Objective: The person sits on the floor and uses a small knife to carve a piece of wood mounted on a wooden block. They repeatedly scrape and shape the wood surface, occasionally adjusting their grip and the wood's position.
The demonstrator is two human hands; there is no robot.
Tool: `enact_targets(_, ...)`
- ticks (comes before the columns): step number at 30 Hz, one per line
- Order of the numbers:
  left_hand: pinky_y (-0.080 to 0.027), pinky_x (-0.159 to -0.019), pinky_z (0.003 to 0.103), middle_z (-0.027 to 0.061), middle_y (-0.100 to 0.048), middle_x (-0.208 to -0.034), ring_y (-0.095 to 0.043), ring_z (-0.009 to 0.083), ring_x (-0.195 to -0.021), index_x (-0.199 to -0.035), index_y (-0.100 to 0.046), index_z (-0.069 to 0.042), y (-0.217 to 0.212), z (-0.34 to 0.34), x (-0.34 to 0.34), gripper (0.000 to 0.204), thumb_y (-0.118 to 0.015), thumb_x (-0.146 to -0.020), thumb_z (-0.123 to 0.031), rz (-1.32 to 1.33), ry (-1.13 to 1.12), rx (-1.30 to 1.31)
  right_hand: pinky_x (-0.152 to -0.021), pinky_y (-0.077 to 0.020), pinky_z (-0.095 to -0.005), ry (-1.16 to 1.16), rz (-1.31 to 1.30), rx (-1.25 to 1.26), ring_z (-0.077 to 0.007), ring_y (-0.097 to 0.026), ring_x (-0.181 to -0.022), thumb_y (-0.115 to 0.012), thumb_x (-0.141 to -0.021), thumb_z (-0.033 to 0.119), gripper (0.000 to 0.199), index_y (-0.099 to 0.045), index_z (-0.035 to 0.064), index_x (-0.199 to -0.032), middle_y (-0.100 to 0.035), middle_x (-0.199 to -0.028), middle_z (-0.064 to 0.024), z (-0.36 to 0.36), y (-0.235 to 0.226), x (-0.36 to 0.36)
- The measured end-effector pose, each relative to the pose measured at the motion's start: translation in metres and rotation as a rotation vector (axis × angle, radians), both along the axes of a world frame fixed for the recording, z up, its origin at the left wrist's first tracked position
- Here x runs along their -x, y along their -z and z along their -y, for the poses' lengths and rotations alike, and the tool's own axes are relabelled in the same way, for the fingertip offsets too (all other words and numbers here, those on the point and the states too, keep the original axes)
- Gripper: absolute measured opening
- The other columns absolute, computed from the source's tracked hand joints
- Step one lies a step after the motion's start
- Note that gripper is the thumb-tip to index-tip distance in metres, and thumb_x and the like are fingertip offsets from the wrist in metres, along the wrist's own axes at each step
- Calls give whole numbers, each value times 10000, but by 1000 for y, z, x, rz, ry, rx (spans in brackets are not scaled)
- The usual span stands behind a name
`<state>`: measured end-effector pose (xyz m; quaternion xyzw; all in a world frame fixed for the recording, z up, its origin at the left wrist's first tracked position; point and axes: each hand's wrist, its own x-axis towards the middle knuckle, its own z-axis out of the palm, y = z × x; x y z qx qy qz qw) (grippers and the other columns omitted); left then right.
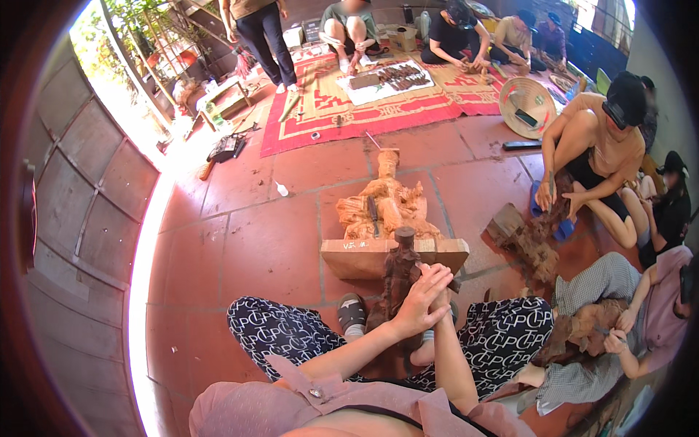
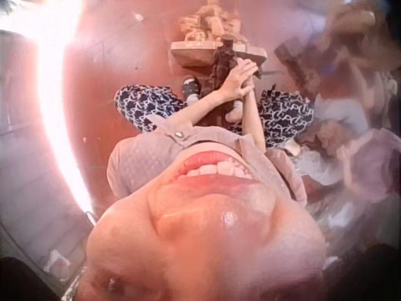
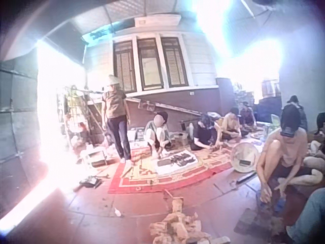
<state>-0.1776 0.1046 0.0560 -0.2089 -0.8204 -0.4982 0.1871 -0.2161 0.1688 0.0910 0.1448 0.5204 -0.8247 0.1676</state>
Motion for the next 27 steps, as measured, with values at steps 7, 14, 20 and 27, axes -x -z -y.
enact_targets(7,-238,-1095,441,166,-412,-1377,-288,347,-1346,-1328,-431,-16,4,-5,-9,655,-673,-730,-128,10,-102,-56,-685,-432,-266,-8,61,56,-137,-486,-791,-490,-897,17,118,-400,91,-915,-453,-829,-35,-6,-2,-13)
enact_targets(14,-266,-1082,441,161,-442,-1355,-352,329,-1314,-1293,-467,-22,1,1,-16,619,-691,-722,-107,51,-112,-13,-682,-430,-265,-13,57,80,-137,-483,-785,-483,-899,9,127,-392,97,-909,-447,-823,-33,-7,0,-12)
enact_targets(20,-282,-1079,428,199,-425,-1352,-359,338,-1308,-1317,-432,-2,-4,-3,-8,664,-697,-724,-137,46,-123,-7,-677,-431,-265,-5,22,57,-136,-484,-780,-486,-899,13,122,-396,96,-905,-451,-818,-32,-5,3,-5)
enact_targets(27,-257,-1082,442,169,-400,-1385,-299,349,-1340,-1344,-414,-39,8,-3,-10,669,-679,-753,-204,26,-145,-72,-672,-434,-266,-3,11,32,-134,-489,-772,-494,-898,24,110,-407,91,-901,-460,-813,-32,-2,9,-7)
